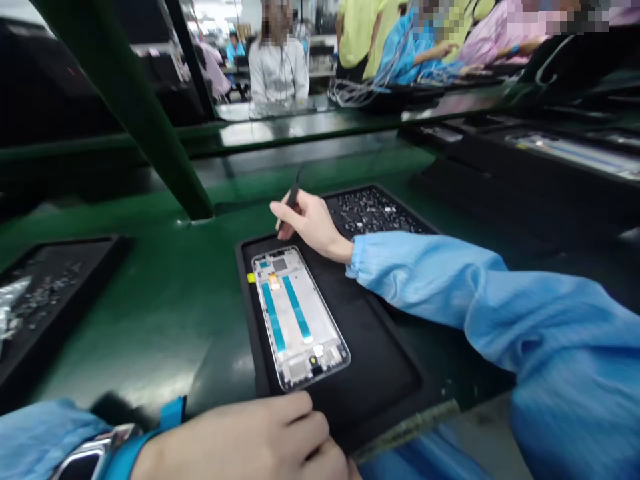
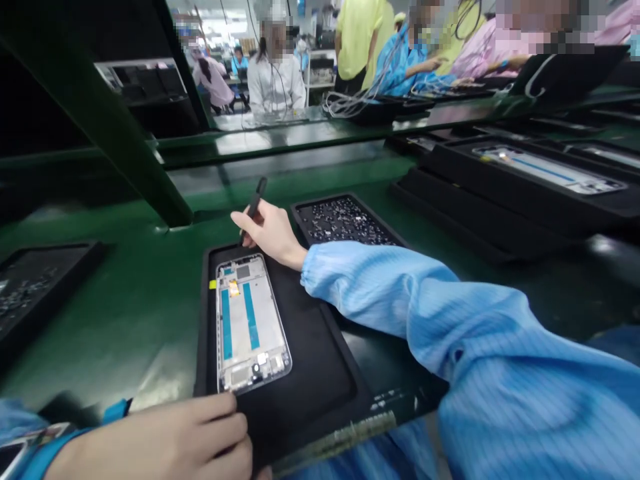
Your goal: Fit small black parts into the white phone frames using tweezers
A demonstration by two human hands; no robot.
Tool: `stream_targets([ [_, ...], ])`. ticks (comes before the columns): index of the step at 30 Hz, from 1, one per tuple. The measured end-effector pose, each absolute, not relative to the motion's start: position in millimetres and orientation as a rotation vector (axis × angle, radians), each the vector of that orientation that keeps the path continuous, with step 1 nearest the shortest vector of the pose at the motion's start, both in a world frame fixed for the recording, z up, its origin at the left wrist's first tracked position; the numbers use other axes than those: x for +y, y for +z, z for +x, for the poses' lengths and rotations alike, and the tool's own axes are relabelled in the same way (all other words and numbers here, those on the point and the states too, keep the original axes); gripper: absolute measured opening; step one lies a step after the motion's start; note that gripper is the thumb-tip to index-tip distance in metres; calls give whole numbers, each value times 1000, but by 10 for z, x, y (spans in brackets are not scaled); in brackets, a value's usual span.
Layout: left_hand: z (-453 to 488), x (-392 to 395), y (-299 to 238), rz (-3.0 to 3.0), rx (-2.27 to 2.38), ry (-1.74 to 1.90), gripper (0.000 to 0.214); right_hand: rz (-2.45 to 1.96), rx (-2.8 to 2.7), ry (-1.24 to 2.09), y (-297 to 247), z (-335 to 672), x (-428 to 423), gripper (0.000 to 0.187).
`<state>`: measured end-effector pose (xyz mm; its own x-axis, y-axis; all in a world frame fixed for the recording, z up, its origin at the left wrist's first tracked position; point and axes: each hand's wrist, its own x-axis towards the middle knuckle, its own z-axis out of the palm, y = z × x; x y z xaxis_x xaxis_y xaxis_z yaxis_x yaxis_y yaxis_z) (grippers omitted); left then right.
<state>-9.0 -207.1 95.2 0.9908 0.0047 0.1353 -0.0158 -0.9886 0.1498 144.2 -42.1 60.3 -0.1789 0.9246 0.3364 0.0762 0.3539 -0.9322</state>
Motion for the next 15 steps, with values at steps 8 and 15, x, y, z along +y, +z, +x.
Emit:
stream_targets([
  [8, -122, -2070, 1056, 3019, -106, 156, 31, -1005, -1710, 846, 703, 1424, -419, 47],
  [15, -136, -2076, 1067, 2977, -105, 128, 19, -1056, -1793, 775, 754, 1412, -449, 48],
])
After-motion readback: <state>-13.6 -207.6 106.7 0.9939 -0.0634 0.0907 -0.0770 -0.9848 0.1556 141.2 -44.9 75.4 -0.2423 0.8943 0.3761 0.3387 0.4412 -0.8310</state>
